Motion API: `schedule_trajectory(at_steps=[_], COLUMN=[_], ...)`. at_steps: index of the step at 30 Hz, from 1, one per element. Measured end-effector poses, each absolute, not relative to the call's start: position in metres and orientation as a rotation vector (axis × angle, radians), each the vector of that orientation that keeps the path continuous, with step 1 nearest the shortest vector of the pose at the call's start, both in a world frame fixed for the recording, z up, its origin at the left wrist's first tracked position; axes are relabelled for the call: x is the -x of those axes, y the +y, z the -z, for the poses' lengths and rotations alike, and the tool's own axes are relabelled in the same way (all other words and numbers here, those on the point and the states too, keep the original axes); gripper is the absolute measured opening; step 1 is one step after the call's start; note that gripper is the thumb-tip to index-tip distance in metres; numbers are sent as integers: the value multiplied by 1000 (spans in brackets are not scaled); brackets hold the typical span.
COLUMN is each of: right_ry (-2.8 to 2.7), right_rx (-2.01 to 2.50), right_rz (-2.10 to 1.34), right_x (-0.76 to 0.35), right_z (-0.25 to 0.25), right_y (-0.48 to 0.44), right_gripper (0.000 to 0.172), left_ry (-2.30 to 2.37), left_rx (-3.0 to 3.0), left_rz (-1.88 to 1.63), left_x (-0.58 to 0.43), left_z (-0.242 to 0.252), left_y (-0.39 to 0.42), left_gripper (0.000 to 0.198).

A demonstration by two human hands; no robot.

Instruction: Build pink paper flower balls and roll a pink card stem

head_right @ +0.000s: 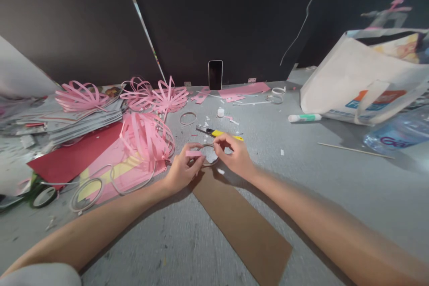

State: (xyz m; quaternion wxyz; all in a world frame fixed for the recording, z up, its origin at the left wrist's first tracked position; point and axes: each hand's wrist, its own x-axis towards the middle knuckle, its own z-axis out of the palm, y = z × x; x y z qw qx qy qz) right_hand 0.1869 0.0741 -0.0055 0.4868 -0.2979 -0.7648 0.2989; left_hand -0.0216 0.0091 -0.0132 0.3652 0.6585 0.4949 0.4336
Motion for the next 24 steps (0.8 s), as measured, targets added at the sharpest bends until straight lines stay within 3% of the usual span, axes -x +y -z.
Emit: schedule_trajectory(at_steps=[2,5,8,11,16,24], right_ry=[-2030,-2294,-2421,-2435,-2369,-2200], right_rx=[434,58,6,99,181,363], right_rz=[-437,-119,13,22,-84,-353], right_x=[-188,-188,-188,-188,-189,-189], right_z=[2,-2,-3,-1,3,10], right_y=[66,60,61,66,71,73], right_gripper=[6,23,27,25,23,26], left_ry=[1297,1285,1222,1225,1317,1264], left_rx=[-1616,-1692,-1869,-1953,-1922,-1964], left_rz=[-1158,-1175,-1136,-1104,-1145,-1055], left_x=[21,23,26,27,25,25], left_z=[16,19,18,17,17,14], left_y=[11,11,9,8,9,5], left_gripper=[27,21,24,36,27,39])
